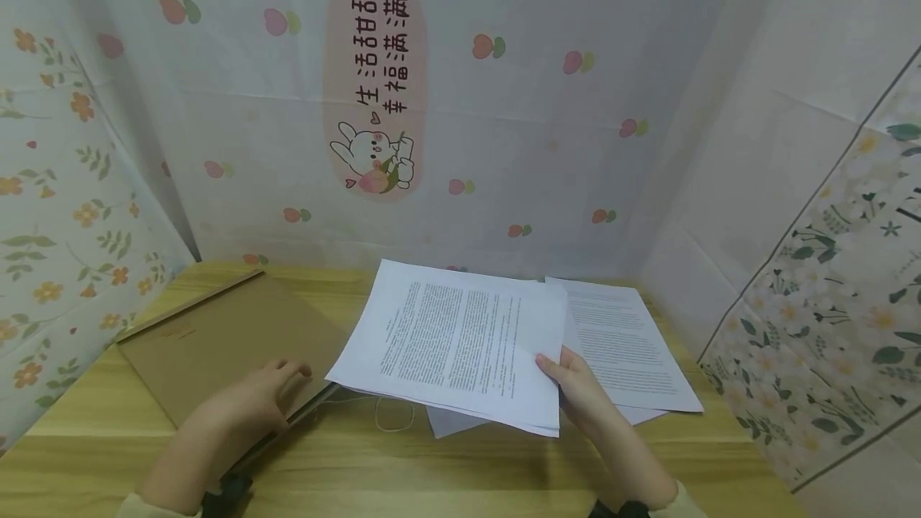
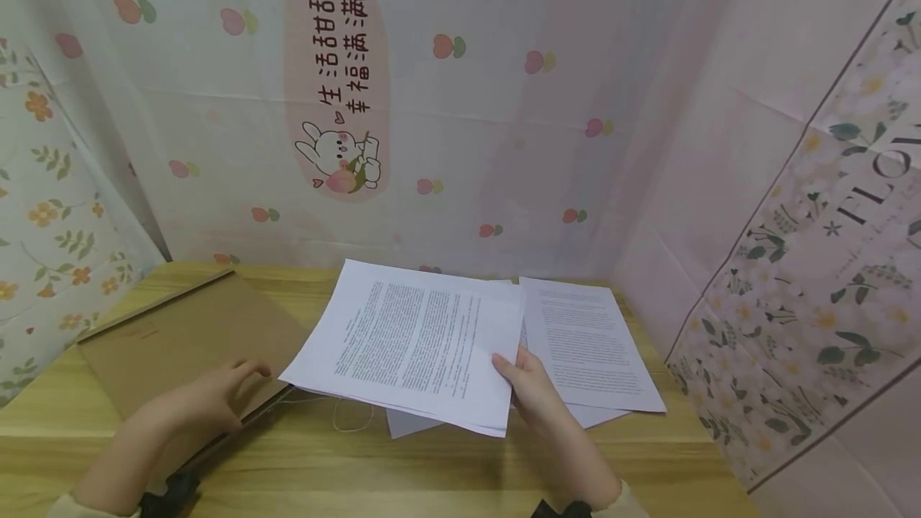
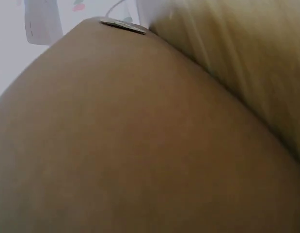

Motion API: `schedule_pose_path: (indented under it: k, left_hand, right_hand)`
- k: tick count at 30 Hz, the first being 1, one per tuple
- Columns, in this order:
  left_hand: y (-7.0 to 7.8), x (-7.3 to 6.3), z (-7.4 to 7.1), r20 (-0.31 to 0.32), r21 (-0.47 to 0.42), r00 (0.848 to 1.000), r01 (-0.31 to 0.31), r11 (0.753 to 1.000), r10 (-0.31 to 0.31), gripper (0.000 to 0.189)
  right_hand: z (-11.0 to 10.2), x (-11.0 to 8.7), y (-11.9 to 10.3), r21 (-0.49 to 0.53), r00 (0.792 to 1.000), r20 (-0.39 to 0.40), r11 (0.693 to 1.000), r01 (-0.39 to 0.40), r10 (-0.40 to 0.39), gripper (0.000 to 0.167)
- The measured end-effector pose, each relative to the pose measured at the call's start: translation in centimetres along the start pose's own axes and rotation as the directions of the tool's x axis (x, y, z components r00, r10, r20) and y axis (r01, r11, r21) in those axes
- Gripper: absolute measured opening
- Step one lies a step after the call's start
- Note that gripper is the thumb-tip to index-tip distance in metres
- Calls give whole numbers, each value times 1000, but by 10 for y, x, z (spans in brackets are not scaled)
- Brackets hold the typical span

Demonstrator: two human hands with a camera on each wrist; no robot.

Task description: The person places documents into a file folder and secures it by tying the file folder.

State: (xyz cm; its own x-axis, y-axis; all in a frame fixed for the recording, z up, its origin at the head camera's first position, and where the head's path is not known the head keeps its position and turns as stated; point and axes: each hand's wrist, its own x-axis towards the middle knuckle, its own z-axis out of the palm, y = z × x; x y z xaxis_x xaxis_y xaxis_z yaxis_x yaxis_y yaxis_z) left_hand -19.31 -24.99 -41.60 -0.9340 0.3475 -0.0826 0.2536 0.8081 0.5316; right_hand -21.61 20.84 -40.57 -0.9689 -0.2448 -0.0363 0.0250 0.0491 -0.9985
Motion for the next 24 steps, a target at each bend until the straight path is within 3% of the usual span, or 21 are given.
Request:
schedule_pose_path:
  k: [3, 6, 9, 11, 13, 17, 24]
  left_hand:
    - [0, 0, 0, 0, -18, 1000, -8, 1000, 8, 68]
    - [2, 3, -1, -39, 16, 994, -100, 995, 100, 59]
    - [6, 7, -1, -111, 98, 968, -213, 972, 223, 44]
    - [9, 9, -1, -150, 144, 952, -246, 959, 267, 34]
    - [11, 10, 0, -176, 166, 948, -236, 957, 265, 27]
    - [14, 11, 1, -194, 216, 954, -184, 959, 227, 22]
    - [19, 13, 0, -217, 317, 951, -144, 937, 219, 16]
  right_hand:
    - [0, 0, 1, 8, 1000, 5, 1000, -5, 5, 41]
    - [2, 0, 1, 15, 1000, 5, 1000, -14, 14, 42]
    - [3, 0, 1, 16, 1000, 9, 1000, -17, 17, 43]
    - [4, -1, 1, 15, 1000, 13, 1000, -15, 15, 43]
    - [5, -1, 1, 18, 1000, 14, 1000, -14, 14, 43]
    - [6, -1, 2, 26, 1000, 6, 999, -24, 24, 43]
    - [7, 0, 4, 21, 999, -15, 999, -45, 45, 42]
